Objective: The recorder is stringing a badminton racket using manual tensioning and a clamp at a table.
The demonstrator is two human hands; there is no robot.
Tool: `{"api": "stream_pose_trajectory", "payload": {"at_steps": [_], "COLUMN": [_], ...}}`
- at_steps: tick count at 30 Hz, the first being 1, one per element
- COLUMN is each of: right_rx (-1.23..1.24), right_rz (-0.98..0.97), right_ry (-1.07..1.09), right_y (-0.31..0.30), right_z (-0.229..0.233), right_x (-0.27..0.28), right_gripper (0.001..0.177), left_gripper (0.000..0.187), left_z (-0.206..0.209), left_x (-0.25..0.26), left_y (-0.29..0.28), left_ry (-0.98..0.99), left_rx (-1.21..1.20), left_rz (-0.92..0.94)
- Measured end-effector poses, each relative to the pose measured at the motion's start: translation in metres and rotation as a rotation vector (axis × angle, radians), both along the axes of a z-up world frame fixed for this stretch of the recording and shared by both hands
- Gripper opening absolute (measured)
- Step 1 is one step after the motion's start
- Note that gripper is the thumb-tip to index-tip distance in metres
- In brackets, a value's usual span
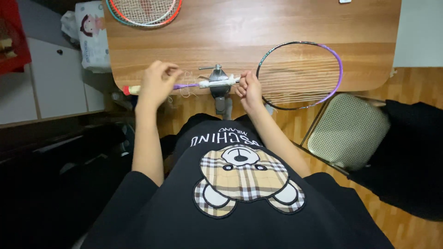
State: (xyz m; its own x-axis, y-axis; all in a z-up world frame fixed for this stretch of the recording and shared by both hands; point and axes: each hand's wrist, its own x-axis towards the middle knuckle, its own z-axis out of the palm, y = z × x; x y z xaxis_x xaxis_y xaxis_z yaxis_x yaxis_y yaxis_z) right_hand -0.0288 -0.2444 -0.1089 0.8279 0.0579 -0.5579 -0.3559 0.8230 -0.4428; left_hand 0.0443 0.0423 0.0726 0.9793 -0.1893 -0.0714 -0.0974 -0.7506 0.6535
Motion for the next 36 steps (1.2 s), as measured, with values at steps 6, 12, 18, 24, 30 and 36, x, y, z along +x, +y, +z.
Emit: {"api": "stream_pose_trajectory", "payload": {"at_steps": [6, 12, 18, 24, 30, 36], "right_rx": [-0.089, -0.066, -0.082, -0.158, -0.169, -0.149], "right_rz": [0.037, 0.072, 0.092, 0.118, 0.117, 0.220], "right_ry": [-0.035, -0.051, -0.087, -0.059, -0.062, -0.167], "right_y": [-0.001, -0.004, -0.005, -0.005, -0.007, 0.007], "right_z": [-0.008, -0.005, -0.008, -0.002, -0.003, 0.041], "right_x": [0.008, 0.005, 0.006, 0.005, 0.006, 0.003], "right_gripper": [0.030, 0.031, 0.031, 0.029, 0.029, 0.025], "left_gripper": [0.022, 0.027, 0.016, 0.031, 0.032, 0.020], "left_z": [-0.065, -0.083, -0.066, -0.046, -0.039, 0.011], "left_x": [-0.019, -0.026, -0.042, -0.059, -0.067, -0.021], "left_y": [-0.011, 0.056, 0.208, 0.234, 0.194, 0.055], "left_ry": [0.051, -0.041, -0.272, 0.311, 0.316, 0.668], "left_rx": [0.325, 0.164, 0.301, 0.407, -0.159, -1.463], "left_rz": [-0.227, 0.037, 0.507, 0.521, 0.569, 0.556]}}
